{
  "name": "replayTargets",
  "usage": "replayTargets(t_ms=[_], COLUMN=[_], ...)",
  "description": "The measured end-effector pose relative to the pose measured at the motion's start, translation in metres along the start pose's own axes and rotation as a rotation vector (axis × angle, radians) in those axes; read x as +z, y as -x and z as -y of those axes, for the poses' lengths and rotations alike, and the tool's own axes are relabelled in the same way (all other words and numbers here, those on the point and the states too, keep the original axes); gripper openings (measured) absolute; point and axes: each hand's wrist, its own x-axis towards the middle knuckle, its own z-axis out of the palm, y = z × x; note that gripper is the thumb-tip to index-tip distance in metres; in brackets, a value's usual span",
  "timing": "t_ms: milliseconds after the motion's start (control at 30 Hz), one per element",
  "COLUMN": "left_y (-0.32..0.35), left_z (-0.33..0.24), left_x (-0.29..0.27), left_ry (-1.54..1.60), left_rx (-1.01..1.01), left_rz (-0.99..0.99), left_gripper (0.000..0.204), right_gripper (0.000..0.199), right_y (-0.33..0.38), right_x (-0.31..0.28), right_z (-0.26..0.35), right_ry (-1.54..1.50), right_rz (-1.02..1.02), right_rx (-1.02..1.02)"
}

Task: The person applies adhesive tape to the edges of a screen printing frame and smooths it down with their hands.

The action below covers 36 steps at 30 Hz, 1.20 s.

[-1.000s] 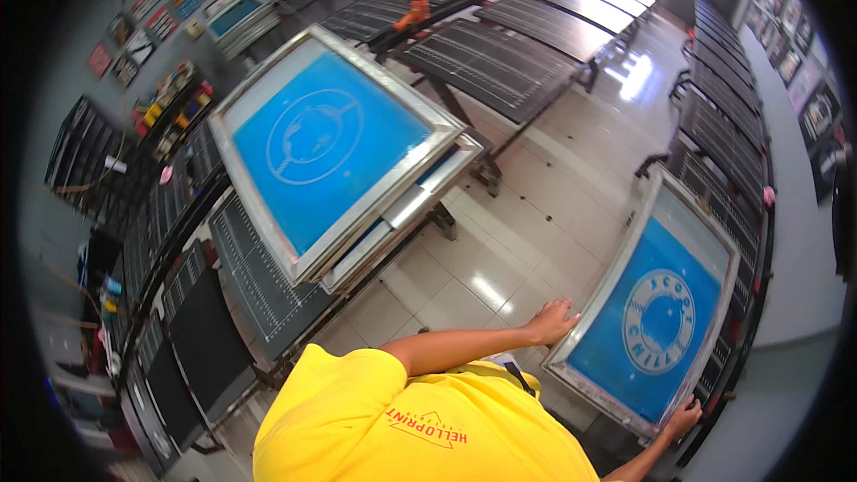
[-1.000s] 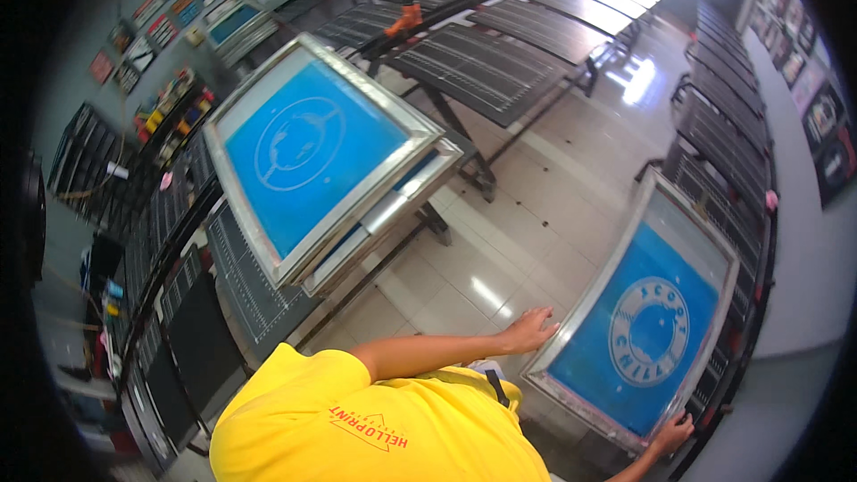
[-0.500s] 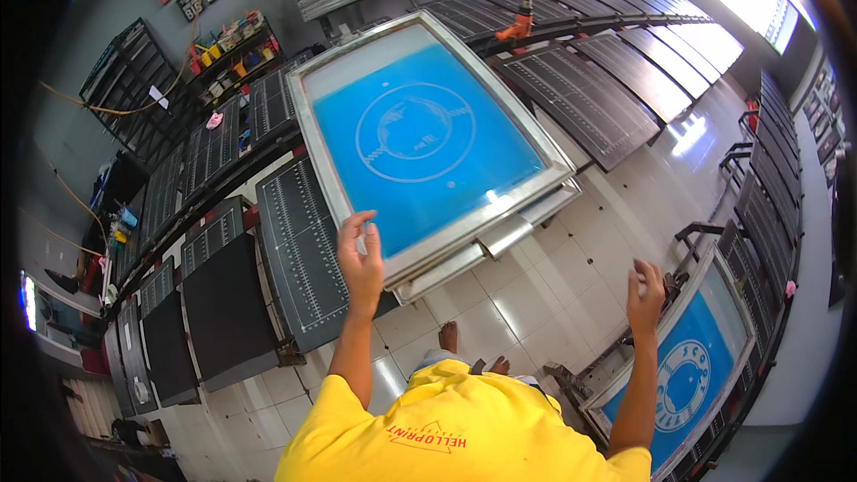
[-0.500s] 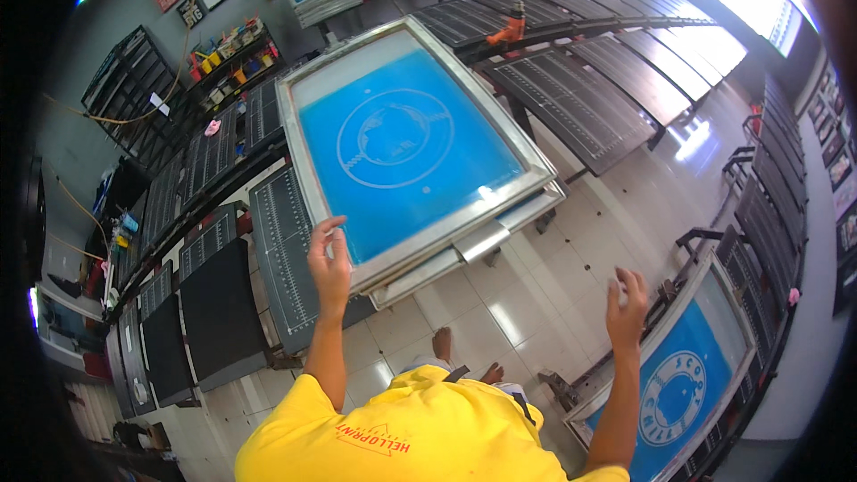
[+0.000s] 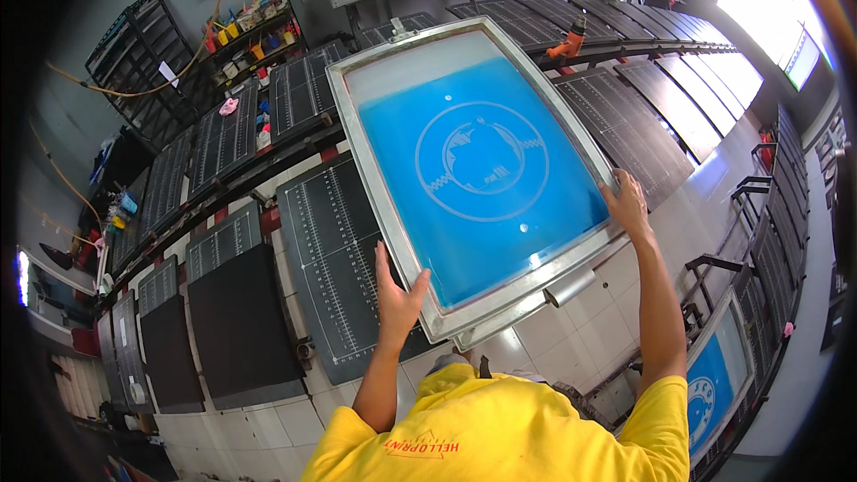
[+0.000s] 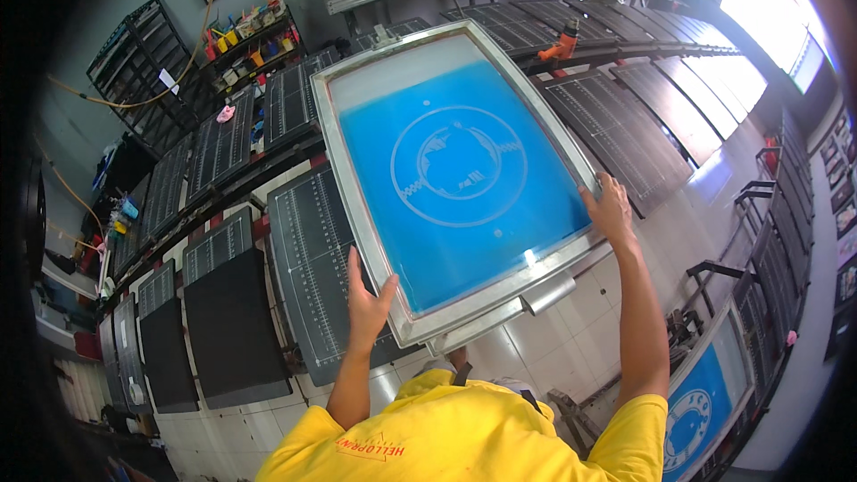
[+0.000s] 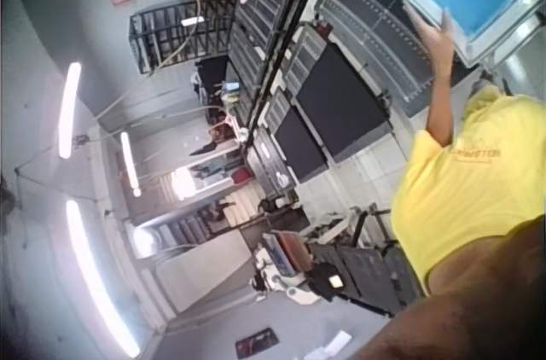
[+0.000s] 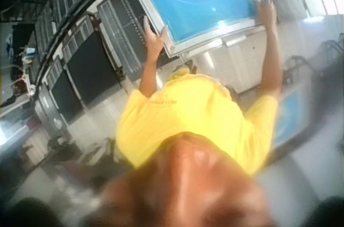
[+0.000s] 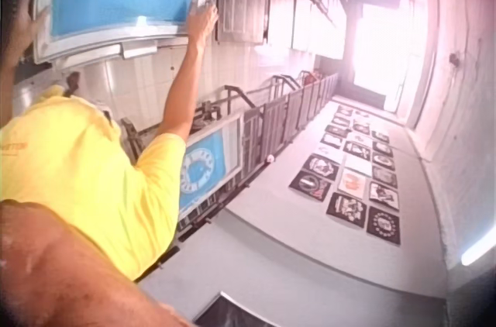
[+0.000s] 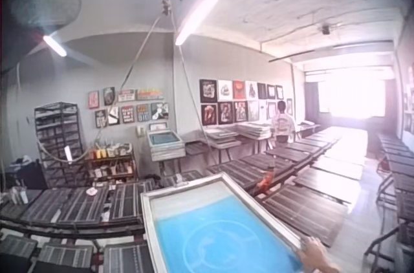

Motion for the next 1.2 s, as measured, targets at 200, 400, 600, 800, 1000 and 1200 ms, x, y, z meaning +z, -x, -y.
replayTargets(t_ms=[200, 400, 600, 800, 1000, 1200], left_y=[0.001, -0.003, -0.007, 0.019, 0.064, 0.106], left_z=[-0.006, -0.018, -0.03, -0.069, -0.11, -0.154], left_x=[0.006, 0.016, 0.004, -0.004, 0.002, 0.029], left_ry=[-0.03, 0.241, 0.216, 0.204, 0.33, 0.288], left_rx=[0.006, -0.047, -0.062, 0.009, 0.091, 0.289], left_rz=[-0.018, -0.08, -0.097, -0.131, -0.109, -0.07], left_gripper=[0.094, 0.086, 0.084, 0.084, 0.085, 0.085], right_gripper=[0.052, 0.049, 0.046, 0.042, 0.037, 0.035], right_y=[-0.024, -0.027, -0.026, -0.002, 0.043, 0.111], right_x=[0.003, 0.012, 0.001, -0.037, -0.106, -0.187], right_z=[-0.003, 0.0, 0.008, 0.01, -0.003, -0.046], right_ry=[-0.025, -0.017, -0.029, -0.09, -0.154, -0.244], right_rz=[0.047, -0.003, -0.096, -0.163, -0.313, -0.519], right_rx=[0.048, 0.019, -0.081, -0.072, -0.082, -0.026])
